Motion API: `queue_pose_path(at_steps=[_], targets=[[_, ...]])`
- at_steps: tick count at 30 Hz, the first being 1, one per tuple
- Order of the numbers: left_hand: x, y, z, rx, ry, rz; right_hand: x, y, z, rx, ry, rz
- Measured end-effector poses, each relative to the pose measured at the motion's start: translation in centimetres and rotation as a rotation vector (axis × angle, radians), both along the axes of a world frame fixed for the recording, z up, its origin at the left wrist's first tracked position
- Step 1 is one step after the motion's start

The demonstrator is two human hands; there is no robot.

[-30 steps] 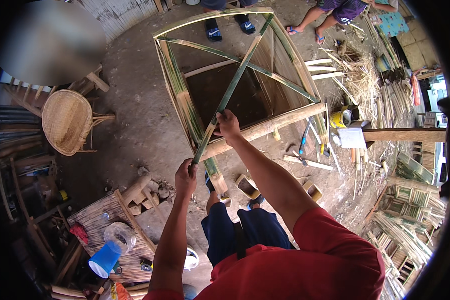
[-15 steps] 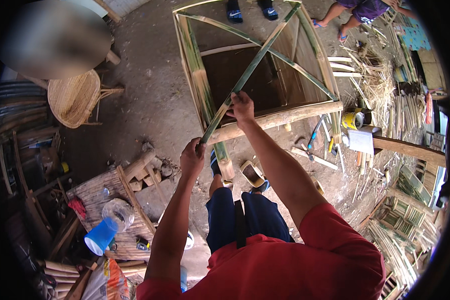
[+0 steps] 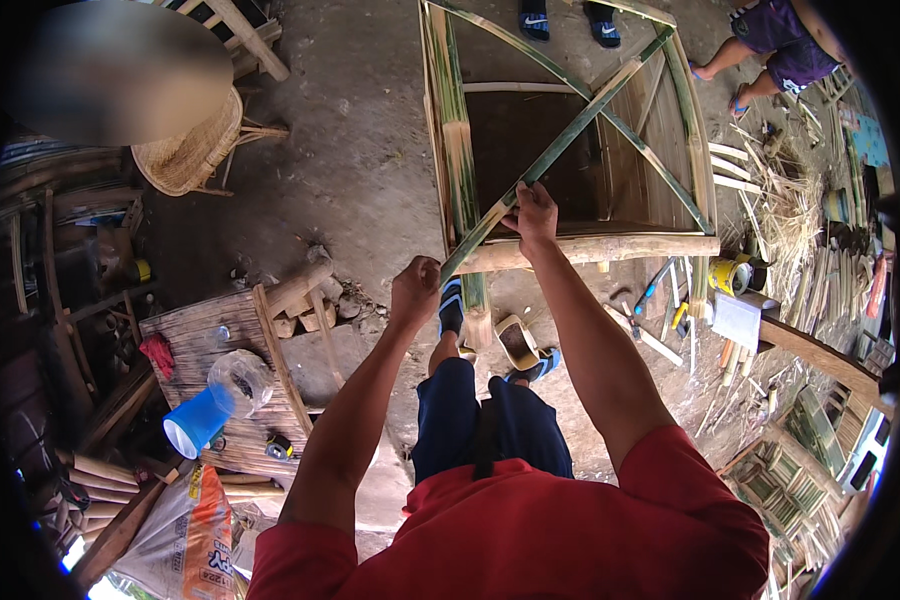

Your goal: The person assembles a bamboo frame by cutting bamboo strips, measuring the frame with a tape measure, and hammering nails to secure joints. The person repeatedly measures and adjusts the frame while adding cross-bracing pieces.

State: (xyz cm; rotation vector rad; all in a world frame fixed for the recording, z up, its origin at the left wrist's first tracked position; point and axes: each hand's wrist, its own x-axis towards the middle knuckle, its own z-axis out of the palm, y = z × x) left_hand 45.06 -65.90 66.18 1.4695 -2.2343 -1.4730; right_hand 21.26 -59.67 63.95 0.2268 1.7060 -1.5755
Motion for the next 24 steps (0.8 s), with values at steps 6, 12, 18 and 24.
queue_pose_path(at_steps=[6,12,18,24], targets=[[-6.4,-8.2,4.1,-0.476,0.182,-0.933,0.0,0.3,0.0,-0.037,0.04,0.012],[-16.5,-9.4,5.3,-0.703,-0.032,-1.839,-0.8,0.3,0.1,-0.013,-0.087,-0.046],[-18.8,-10.1,4.6,-0.591,-0.017,-2.019,-0.6,0.3,-0.1,-0.008,-0.057,-0.099],[-18.8,-9.8,5.1,-0.655,-0.057,-2.022,-1.1,0.2,-1.1,0.056,-0.087,-0.064]])
